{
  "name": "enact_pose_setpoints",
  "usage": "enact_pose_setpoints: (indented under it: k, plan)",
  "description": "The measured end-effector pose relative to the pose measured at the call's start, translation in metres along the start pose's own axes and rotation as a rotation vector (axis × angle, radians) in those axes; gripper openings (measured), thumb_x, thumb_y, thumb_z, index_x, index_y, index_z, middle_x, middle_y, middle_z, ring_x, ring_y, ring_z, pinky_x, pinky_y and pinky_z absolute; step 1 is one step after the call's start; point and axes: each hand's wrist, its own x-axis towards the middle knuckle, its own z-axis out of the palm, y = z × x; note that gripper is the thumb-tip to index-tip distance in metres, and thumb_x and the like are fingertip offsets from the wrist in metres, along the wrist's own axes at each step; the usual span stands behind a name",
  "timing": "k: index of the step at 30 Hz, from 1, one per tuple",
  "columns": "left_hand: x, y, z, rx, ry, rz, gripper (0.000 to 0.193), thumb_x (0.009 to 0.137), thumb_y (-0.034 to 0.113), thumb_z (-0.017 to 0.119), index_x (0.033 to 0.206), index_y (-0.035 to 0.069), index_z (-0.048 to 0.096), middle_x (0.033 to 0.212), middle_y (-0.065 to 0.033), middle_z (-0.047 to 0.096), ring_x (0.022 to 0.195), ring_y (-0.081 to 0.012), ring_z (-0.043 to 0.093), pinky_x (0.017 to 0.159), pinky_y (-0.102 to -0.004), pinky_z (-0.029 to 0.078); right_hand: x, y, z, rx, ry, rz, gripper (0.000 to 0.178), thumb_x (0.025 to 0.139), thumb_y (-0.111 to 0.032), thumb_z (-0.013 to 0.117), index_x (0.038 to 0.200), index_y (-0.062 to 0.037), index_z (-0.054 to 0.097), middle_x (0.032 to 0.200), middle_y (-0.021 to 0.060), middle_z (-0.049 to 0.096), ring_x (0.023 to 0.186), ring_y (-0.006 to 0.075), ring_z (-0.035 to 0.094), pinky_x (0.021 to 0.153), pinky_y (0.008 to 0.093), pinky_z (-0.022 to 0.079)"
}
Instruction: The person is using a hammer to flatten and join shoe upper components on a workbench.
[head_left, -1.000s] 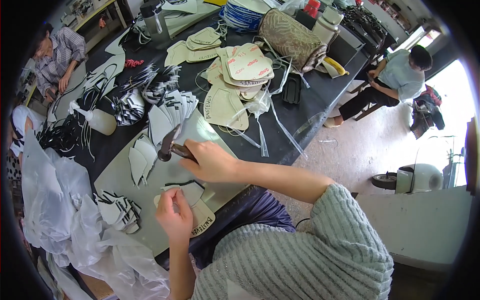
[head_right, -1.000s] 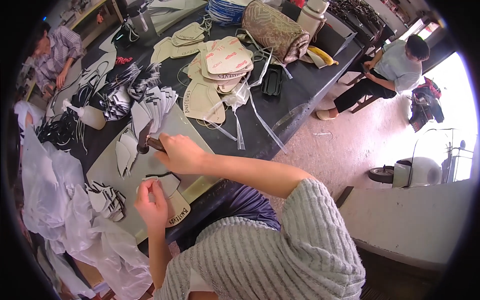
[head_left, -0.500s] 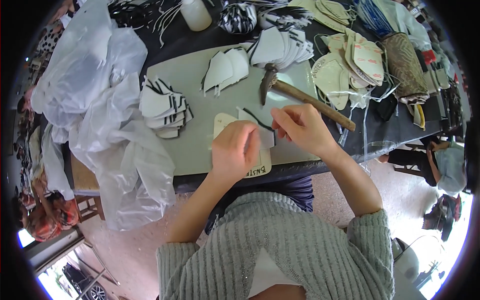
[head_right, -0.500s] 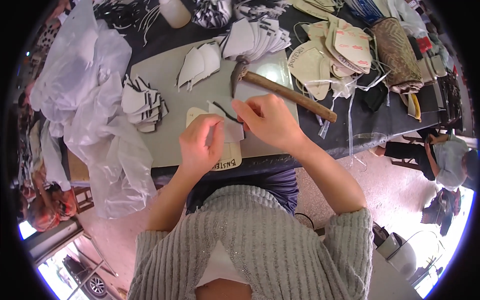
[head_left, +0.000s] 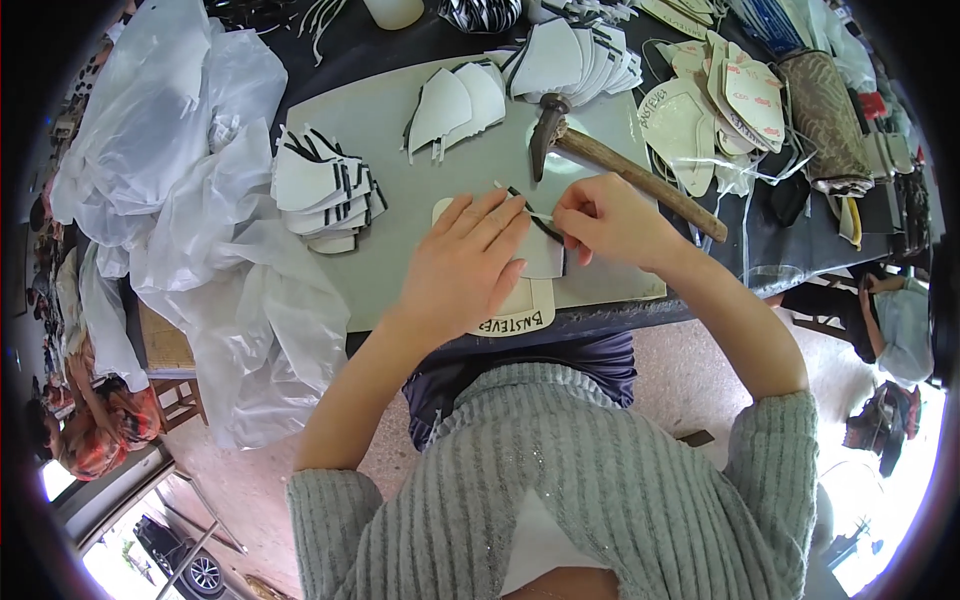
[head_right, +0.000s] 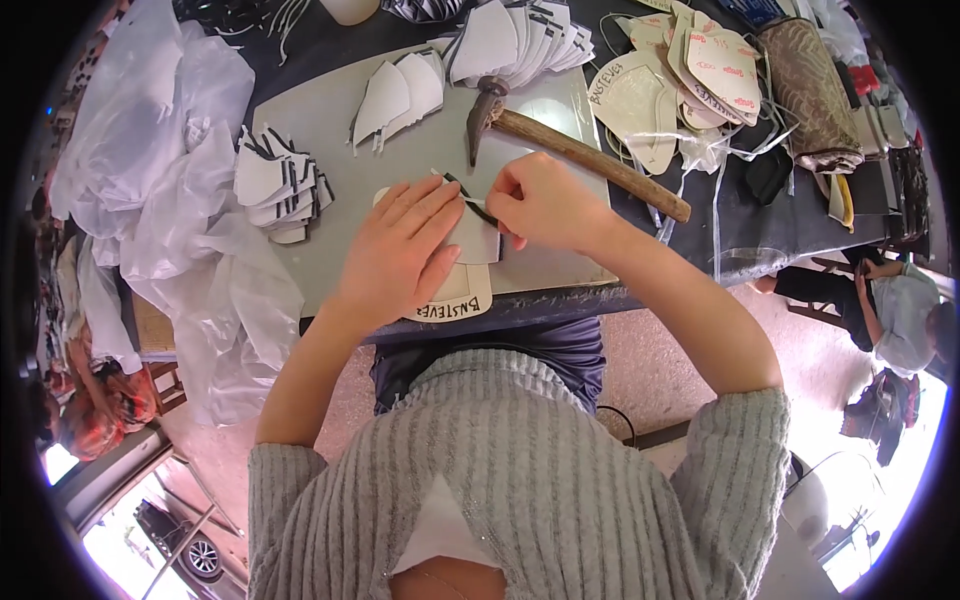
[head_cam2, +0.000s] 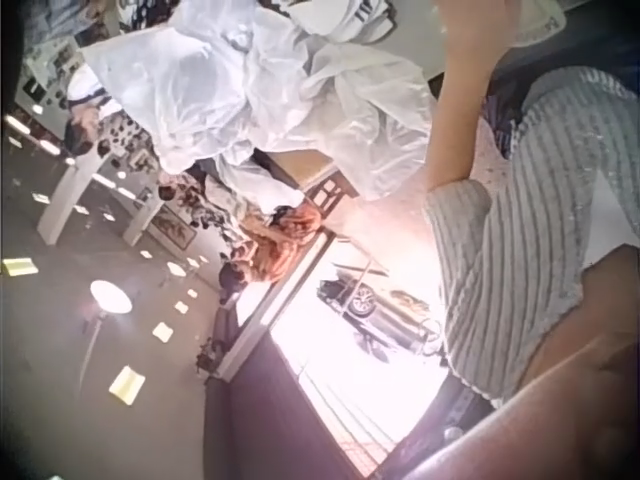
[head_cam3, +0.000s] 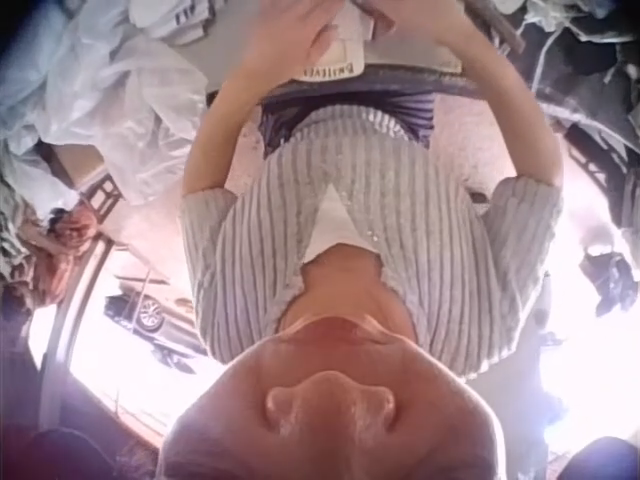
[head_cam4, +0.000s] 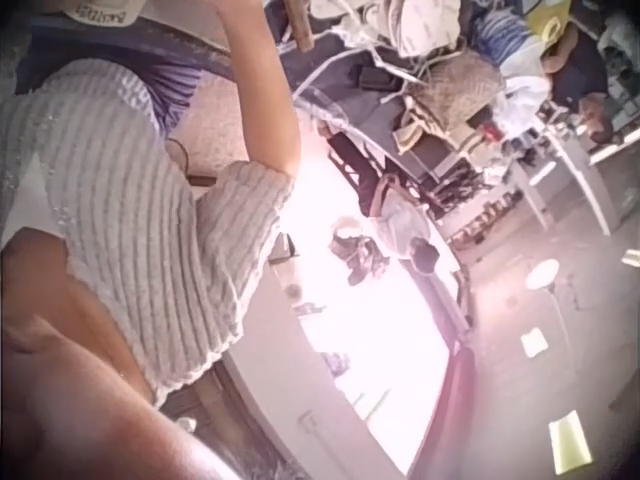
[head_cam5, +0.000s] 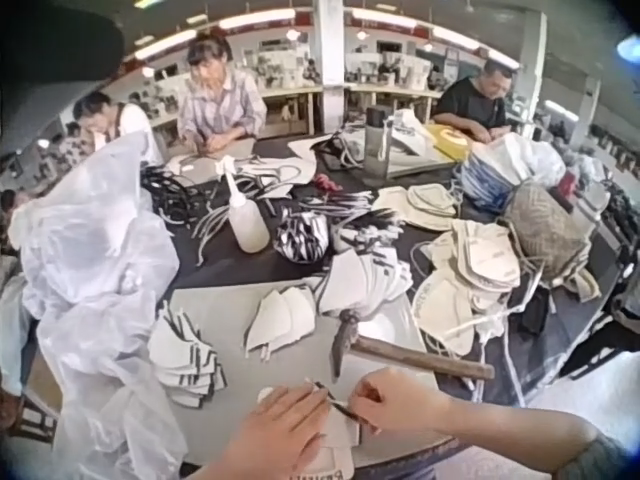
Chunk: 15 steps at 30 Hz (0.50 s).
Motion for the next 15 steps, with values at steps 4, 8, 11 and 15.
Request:
enact_pose_setpoints:
  k: [4, 8, 11, 15]
  plan:
    - [-0.004, 0.011, 0.007, 0.059, -0.02, -0.068, 0.04, 0.088, 0.019, 0.064, 0.123, 0.001, 0.058, 0.136, -0.0148, 0.055, 0.129, -0.0339, 0.048, 0.109, -0.0496, 0.036, -0.005, -0.011, -0.003, -0.063, -0.028, 0.129, 0.022, 0.091, -0.018, 0.06, 0.086, 0.003, 0.064, 0.064, 0.0068, 0.064, 0.05, 0.0115, 0.062, 0.044, 0.0222, 0.044]
    - [0.0, 0.002, -0.001, -0.027, -0.05, -0.058, 0.038, 0.089, 0.021, 0.064, 0.122, 0.003, 0.059, 0.137, -0.0153, 0.053, 0.13, -0.0337, 0.047, 0.109, -0.05, 0.035, -0.009, -0.017, -0.003, 0.204, -0.072, 0.211, 0.021, 0.091, -0.019, 0.062, 0.084, -0.0002, 0.063, 0.062, 0.0054, 0.063, 0.046, 0.0109, 0.06, 0.039, 0.0214, 0.039]
    - [0.002, -0.003, -0.004, 0.009, -0.065, -0.029, 0.037, 0.088, 0.021, 0.065, 0.121, 0.005, 0.06, 0.138, -0.0155, 0.052, 0.129, -0.0346, 0.047, 0.109, -0.0503, 0.035, -0.012, -0.021, -0.003, 0.344, -0.058, 0.208, 0.019, 0.091, -0.019, 0.062, 0.084, -0.0013, 0.063, 0.063, 0.0052, 0.063, 0.046, 0.0107, 0.059, 0.038, 0.021, 0.039]
    - [0.002, -0.008, -0.007, -0.031, -0.066, -0.041, 0.044, 0.086, 0.024, 0.068, 0.125, 0.006, 0.057, 0.139, -0.0159, 0.051, 0.129, -0.0367, 0.047, 0.108, -0.0506, 0.035, -0.01, -0.01, -0.004, 0.359, -0.037, 0.211, 0.018, 0.092, -0.018, 0.062, 0.084, -0.0017, 0.063, 0.063, 0.0052, 0.064, 0.046, 0.0105, 0.059, 0.039, 0.0208, 0.039]
